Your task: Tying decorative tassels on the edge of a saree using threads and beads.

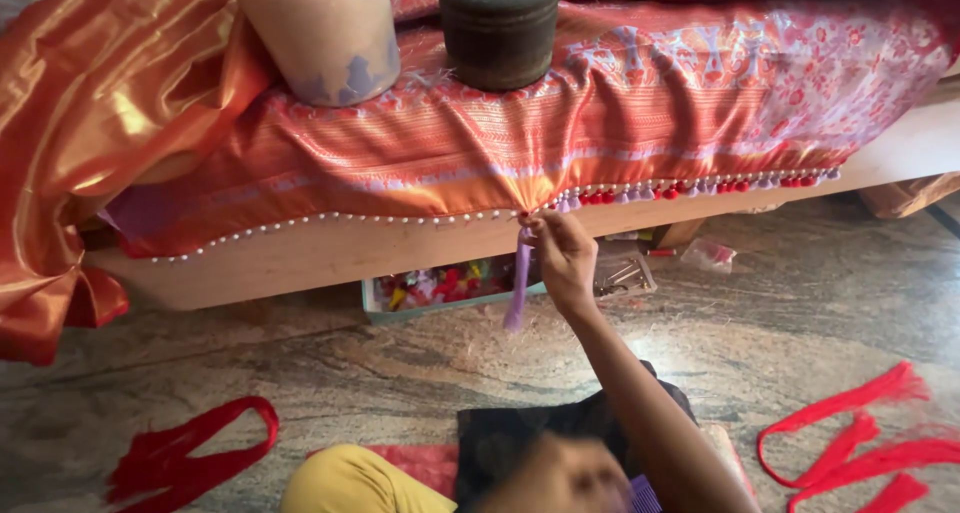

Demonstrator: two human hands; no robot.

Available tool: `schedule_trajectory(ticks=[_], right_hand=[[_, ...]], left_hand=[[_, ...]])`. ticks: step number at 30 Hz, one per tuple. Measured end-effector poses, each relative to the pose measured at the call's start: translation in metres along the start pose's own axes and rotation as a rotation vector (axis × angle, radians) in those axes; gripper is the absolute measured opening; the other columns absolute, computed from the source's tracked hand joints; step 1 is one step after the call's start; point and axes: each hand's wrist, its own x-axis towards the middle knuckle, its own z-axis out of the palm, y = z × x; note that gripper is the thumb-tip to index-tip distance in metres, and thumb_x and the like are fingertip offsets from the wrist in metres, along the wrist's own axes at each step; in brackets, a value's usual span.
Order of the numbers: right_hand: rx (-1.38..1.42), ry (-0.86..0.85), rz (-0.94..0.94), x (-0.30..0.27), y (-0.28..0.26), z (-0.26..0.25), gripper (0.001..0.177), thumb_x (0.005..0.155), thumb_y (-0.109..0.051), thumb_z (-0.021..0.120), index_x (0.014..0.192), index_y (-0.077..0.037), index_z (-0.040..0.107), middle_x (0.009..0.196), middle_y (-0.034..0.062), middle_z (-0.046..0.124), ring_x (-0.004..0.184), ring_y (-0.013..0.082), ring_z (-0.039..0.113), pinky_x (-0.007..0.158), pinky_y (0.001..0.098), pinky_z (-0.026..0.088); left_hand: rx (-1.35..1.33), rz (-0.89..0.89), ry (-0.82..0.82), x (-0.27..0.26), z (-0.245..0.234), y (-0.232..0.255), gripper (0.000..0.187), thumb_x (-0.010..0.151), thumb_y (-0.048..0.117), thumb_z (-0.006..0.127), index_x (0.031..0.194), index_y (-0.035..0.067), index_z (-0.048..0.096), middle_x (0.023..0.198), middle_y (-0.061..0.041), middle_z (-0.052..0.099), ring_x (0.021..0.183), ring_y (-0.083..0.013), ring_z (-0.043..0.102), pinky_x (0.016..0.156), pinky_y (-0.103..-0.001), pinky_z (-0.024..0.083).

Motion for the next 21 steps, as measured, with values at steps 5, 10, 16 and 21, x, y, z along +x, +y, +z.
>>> schedule_trajectory(ticks=[5, 10, 16, 21], right_hand=[[-0.195, 0.061, -0.019, -0.011, -0.027, -0.001, 0.011, 0.099, -0.008, 0.066, 0.105, 0.000, 0.071, 0.100, 0.0053, 0.064, 0.081, 0.0125, 0.069, 0.071, 0.0267, 0.060], [-0.414, 0.081, -0.192, -0.005, -0.049, -0.006, 0.009, 0.099, -0.007, 0.069, 0.103, -0.001, 0.074, 0.090, 0.0085, 0.063, 0.082, 0.0175, 0.061, 0.074, 0.0311, 0.049], [-0.559, -0.018, -0.271, 0.013, -0.056, -0.013, 0.007, 0.095, -0.008, 0.070, 0.098, -0.004, 0.074, 0.091, 0.0087, 0.064, 0.087, 0.0231, 0.063, 0.076, 0.0352, 0.049], [-0.584, -0.133, -0.247, 0.039, -0.053, -0.011, 0.007, 0.093, -0.008, 0.070, 0.098, -0.003, 0.071, 0.092, 0.0097, 0.067, 0.089, 0.0228, 0.065, 0.079, 0.0353, 0.050]], left_hand=[[0.189, 0.004, 0.516, 0.104, -0.082, 0.009, 0.018, 0.091, 0.024, 0.069, 0.088, 0.007, 0.067, 0.078, -0.015, 0.075, 0.073, -0.0290, 0.077, 0.066, -0.041, 0.059], [0.253, 0.291, 0.734, 0.159, -0.126, 0.010, 0.037, 0.090, 0.017, 0.071, 0.121, 0.001, 0.059, 0.115, -0.020, 0.070, 0.110, -0.0366, 0.068, 0.094, -0.044, 0.053], [0.193, 0.423, 0.643, 0.191, -0.124, -0.006, 0.028, 0.096, 0.014, 0.068, 0.122, 0.002, 0.071, 0.116, -0.018, 0.074, 0.112, -0.0325, 0.072, 0.096, -0.040, 0.055], [-0.122, 0.229, 0.626, 0.217, -0.119, -0.030, 0.024, 0.099, 0.013, 0.064, 0.118, 0.001, 0.072, 0.097, -0.010, 0.076, 0.088, -0.0153, 0.069, 0.077, -0.030, 0.055]])
